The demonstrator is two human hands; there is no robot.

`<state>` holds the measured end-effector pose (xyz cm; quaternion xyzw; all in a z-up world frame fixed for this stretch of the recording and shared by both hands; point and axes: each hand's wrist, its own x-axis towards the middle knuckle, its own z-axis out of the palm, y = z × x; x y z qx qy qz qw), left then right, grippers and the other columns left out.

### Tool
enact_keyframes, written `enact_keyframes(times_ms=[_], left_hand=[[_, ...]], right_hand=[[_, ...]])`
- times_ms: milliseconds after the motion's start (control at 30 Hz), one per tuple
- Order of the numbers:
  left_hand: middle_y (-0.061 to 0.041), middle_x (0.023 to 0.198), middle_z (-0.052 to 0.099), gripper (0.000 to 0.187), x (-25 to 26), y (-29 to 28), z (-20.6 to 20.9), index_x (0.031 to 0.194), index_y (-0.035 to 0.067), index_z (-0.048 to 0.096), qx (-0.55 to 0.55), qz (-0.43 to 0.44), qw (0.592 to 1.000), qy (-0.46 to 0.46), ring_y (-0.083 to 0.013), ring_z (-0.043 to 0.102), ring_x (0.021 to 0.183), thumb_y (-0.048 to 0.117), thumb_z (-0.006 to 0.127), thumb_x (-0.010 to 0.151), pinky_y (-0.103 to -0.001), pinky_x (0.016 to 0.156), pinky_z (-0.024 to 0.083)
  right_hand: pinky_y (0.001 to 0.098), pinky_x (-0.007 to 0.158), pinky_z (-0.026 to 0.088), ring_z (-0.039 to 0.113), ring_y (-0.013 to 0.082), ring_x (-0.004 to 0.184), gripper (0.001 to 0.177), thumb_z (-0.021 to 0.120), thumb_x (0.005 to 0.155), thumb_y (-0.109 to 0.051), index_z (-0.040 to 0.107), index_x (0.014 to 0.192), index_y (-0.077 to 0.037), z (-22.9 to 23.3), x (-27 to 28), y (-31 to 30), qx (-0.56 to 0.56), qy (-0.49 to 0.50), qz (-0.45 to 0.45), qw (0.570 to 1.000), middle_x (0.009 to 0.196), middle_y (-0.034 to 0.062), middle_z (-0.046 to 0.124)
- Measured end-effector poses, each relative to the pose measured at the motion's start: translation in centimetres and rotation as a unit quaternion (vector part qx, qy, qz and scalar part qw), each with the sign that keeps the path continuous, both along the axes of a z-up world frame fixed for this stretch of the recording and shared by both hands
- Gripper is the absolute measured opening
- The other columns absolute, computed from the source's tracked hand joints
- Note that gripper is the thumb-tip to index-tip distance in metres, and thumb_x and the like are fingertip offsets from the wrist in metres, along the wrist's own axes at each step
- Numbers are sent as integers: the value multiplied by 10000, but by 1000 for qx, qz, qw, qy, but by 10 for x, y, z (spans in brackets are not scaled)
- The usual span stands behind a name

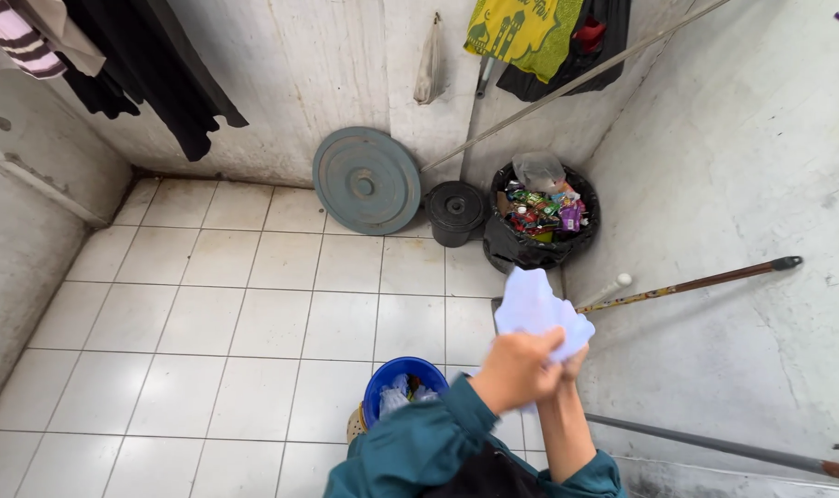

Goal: Hanging wet clothes on a circular laundry drying rack.

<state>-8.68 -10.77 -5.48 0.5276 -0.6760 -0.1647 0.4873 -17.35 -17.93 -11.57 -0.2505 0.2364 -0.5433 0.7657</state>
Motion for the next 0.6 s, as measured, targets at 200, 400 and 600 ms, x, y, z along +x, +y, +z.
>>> enact_keyframes(times_ms=[200,400,600], left_hand=[[-144,760,640,204,-18,12,-4,1017,107,595,30,-73,996,45,-371,660,734,96,619,815,-458,660,519],[-118,766,632,182,-18,22,-7,992,117,583,36,-104,991,80,-352,663,726,97,607,813,-438,645,519],[-94,686,605,141,-53,38,-15,987,125,596,72,-209,968,117,-299,647,665,121,620,848,-412,645,512]], right_hand=[[343,1087,337,438,261,1338,675,507,951,-353,336,1481,28,-22,-8,11,-101,6,115,988,1491,185,423],[288,1210,198,284,254,1542,971,572,891,-384,160,1661,42,-57,-14,11,-187,20,211,959,1709,203,253],[306,1187,255,352,239,1478,868,596,880,-287,249,1608,32,-80,-24,8,-223,102,210,946,1640,176,334]])
